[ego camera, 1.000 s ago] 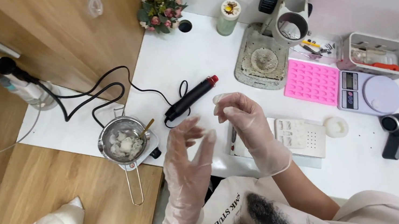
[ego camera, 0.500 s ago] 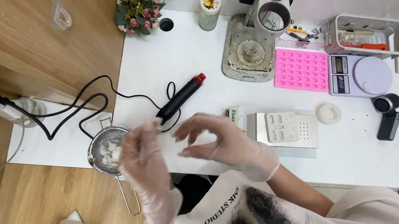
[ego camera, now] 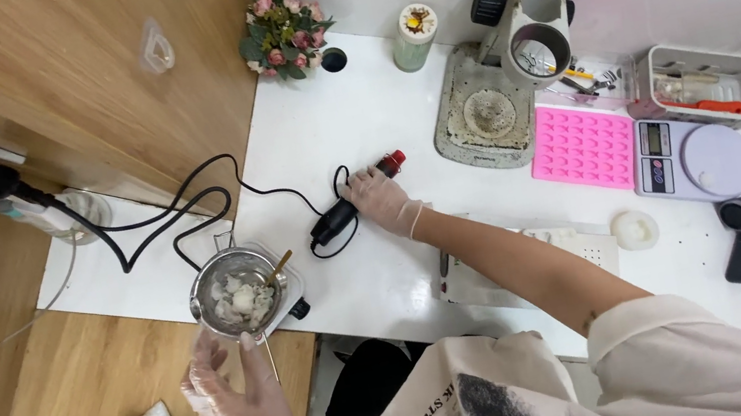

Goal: Melting wax pellets in a small pot using a heat gun and a heating plate for candle making.

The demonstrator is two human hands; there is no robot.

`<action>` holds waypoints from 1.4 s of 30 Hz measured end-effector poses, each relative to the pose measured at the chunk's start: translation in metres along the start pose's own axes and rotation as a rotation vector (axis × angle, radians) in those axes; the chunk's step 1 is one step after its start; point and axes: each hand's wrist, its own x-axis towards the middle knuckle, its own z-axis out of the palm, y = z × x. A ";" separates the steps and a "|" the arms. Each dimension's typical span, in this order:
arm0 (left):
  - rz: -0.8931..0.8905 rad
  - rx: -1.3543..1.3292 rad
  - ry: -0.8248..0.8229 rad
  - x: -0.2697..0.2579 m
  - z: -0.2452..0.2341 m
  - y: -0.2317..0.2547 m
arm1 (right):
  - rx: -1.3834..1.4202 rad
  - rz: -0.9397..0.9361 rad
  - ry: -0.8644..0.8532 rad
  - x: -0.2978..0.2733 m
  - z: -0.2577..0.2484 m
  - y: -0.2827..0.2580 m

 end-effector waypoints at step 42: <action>-0.548 -0.733 -0.962 -0.011 0.110 0.097 | 1.869 0.640 0.144 -0.137 -0.250 0.034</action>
